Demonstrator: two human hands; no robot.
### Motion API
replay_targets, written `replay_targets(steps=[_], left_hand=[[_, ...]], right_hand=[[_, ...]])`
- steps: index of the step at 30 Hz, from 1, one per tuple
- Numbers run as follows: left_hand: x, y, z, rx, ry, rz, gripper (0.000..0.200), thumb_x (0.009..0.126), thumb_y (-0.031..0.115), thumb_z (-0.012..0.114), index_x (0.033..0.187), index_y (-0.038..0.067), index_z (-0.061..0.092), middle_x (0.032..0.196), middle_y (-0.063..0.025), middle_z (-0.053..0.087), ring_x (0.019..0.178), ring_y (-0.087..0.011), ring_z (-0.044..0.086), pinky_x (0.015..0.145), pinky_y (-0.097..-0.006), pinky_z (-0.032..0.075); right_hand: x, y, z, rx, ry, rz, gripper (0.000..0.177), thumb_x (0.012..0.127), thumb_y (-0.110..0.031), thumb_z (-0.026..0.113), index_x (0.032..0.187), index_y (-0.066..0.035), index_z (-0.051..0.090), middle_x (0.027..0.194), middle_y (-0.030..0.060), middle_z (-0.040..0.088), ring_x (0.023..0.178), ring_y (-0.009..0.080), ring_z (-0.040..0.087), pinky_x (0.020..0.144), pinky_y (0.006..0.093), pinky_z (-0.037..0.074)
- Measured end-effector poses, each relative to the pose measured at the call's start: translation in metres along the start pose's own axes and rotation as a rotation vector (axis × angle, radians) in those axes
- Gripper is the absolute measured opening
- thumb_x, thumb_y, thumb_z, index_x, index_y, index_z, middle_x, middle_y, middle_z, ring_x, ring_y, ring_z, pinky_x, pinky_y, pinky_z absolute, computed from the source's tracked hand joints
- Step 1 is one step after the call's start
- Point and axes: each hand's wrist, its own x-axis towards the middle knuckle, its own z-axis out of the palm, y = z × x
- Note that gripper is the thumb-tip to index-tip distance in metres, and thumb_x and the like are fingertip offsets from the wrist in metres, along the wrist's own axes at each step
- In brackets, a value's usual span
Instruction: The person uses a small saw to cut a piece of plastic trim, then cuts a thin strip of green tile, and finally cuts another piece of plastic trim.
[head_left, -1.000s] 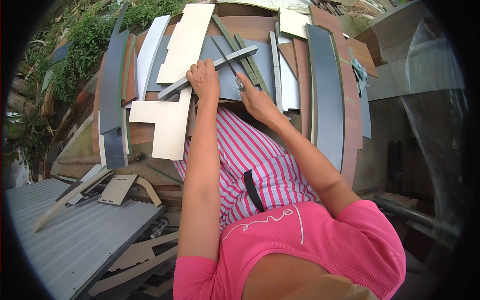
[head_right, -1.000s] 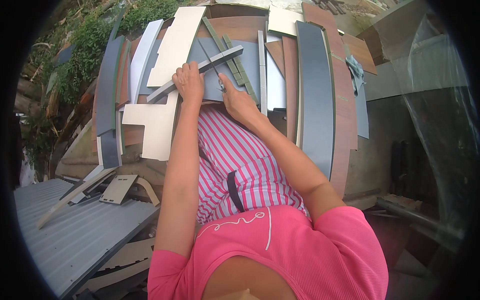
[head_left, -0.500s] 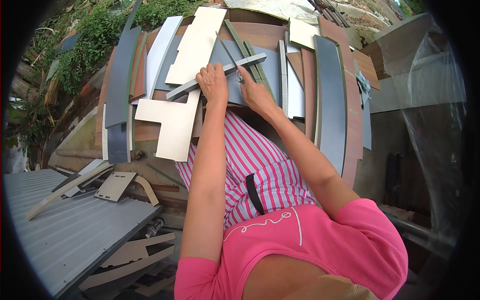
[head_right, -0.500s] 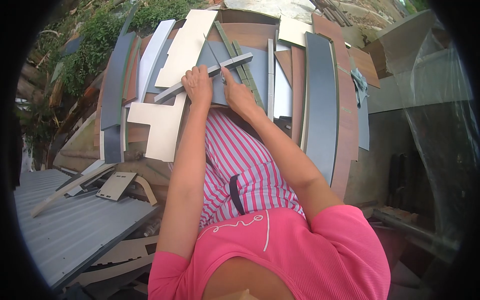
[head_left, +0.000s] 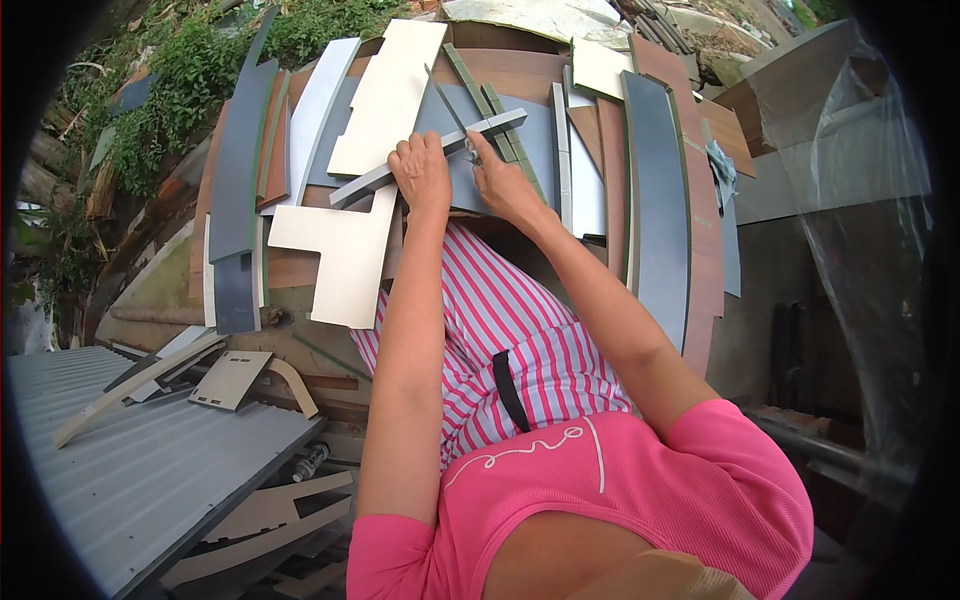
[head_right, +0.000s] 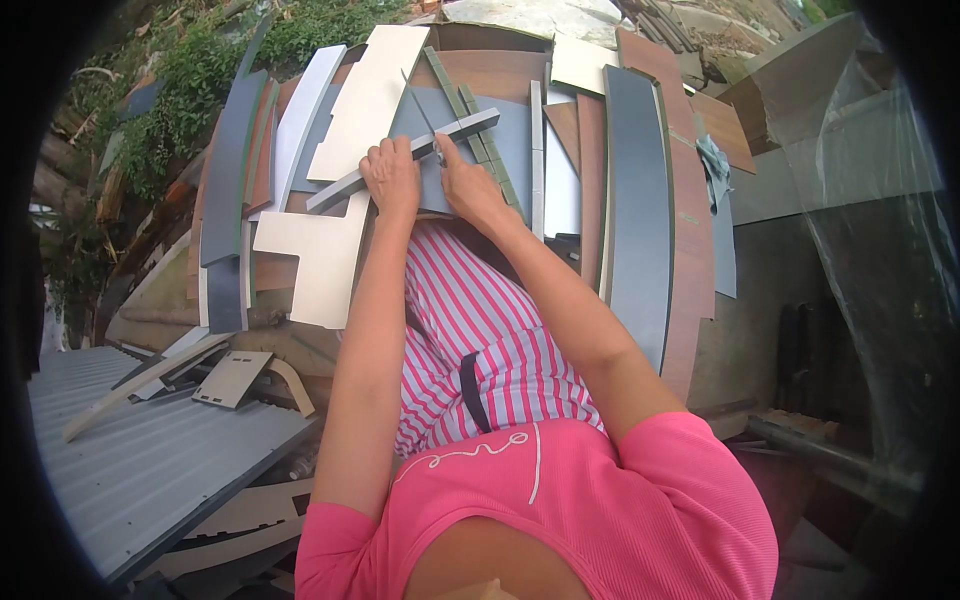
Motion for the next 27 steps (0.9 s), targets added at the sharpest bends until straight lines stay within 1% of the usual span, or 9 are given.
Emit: replay_targets(steps=[1,2,3,7,9,14,22,24,27], left_hand=[[0.000,0.000,-0.001,0.004,0.004,-0.006,0.030,0.070,0.014,0.076,0.092,0.010,0.056,0.091,-0.0086,0.058,0.091,-0.0271,0.056,0.081,-0.0398,0.039],[-0.001,0.001,-0.002,0.001,0.019,-0.007,0.015,0.077,0.011,0.065,0.089,0.010,0.057,0.088,-0.0085,0.058,0.090,-0.0262,0.056,0.082,-0.0391,0.039],[-0.001,0.003,-0.004,-0.003,0.033,-0.008,0.006,0.084,0.009,0.053,0.087,0.009,0.058,0.086,-0.0084,0.058,0.089,-0.0252,0.056,0.082,-0.0383,0.039],[-0.001,0.005,-0.007,0.015,0.042,-0.015,0.005,0.084,0.009,0.053,0.086,0.011,0.057,0.087,-0.0077,0.058,0.089,-0.0245,0.055,0.082,-0.0376,0.039],[-0.001,0.006,-0.008,0.016,0.043,-0.016,0.005,0.084,0.008,0.053,0.086,0.011,0.057,0.087,-0.0075,0.058,0.089,-0.0244,0.055,0.082,-0.0374,0.039],[-0.004,0.005,-0.005,0.020,0.058,-0.001,0.005,0.084,0.008,0.054,0.086,0.011,0.057,0.086,-0.0071,0.057,0.088,-0.0240,0.055,0.081,-0.0372,0.039],[0.000,0.002,-0.006,0.005,0.030,-0.024,0.007,0.085,0.010,0.052,0.088,0.010,0.058,0.088,-0.0080,0.059,0.089,-0.0240,0.056,0.082,-0.0377,0.039],[0.001,0.003,-0.005,0.007,0.032,-0.026,0.006,0.085,0.010,0.052,0.087,0.010,0.058,0.088,-0.0080,0.059,0.089,-0.0241,0.056,0.082,-0.0377,0.039],[0.001,0.003,-0.005,0.011,0.025,-0.035,0.006,0.085,0.009,0.053,0.087,0.010,0.058,0.088,-0.0079,0.059,0.089,-0.0244,0.055,0.083,-0.0378,0.039]], right_hand=[[0.004,0.001,0.002,0.000,-0.003,-0.007,0.056,0.093,-0.017,0.047,0.144,-0.014,0.027,0.081,0.0330,0.062,0.078,0.0513,0.060,0.075,0.0584,0.045],[0.007,-0.001,0.003,0.000,-0.001,0.013,0.055,0.093,-0.018,0.047,0.144,-0.014,0.028,0.081,0.0331,0.062,0.078,0.0515,0.060,0.075,0.0585,0.045],[0.008,-0.003,0.004,-0.001,0.001,0.035,0.054,0.093,-0.019,0.047,0.144,-0.015,0.028,0.082,0.0333,0.062,0.079,0.0516,0.060,0.075,0.0587,0.044],[-0.015,-0.006,-0.004,-0.038,-0.035,0.053,0.056,0.093,-0.017,0.046,0.145,-0.014,0.027,0.080,0.0330,0.062,0.077,0.0515,0.060,0.074,0.0584,0.044],[-0.034,-0.006,-0.007,0.001,-0.059,0.085,0.058,0.095,-0.015,0.046,0.147,-0.016,0.022,0.080,0.0341,0.061,0.078,0.0510,0.060,0.072,0.0571,0.041],[-0.058,-0.001,-0.002,0.034,-0.069,0.111,0.059,0.095,-0.013,0.046,0.147,-0.016,0.020,0.079,0.0338,0.061,0.077,0.0506,0.060,0.071,0.0565,0.041],[-0.008,-0.005,-0.004,0.044,-0.048,0.060,0.058,0.095,-0.015,0.047,0.147,-0.018,0.022,0.083,0.0351,0.061,0.080,0.0520,0.059,0.073,0.0567,0.041],[0.002,-0.009,-0.001,0.027,-0.020,0.057,0.056,0.092,-0.016,0.048,0.144,-0.013,0.027,0.078,0.0350,0.061,0.077,0.0527,0.060,0.075,0.0594,0.043],[-0.002,-0.010,-0.001,0.024,-0.013,0.061,0.056,0.092,-0.015,0.048,0.144,-0.013,0.028,0.079,0.0348,0.061,0.078,0.0522,0.060,0.075,0.0593,0.043]])
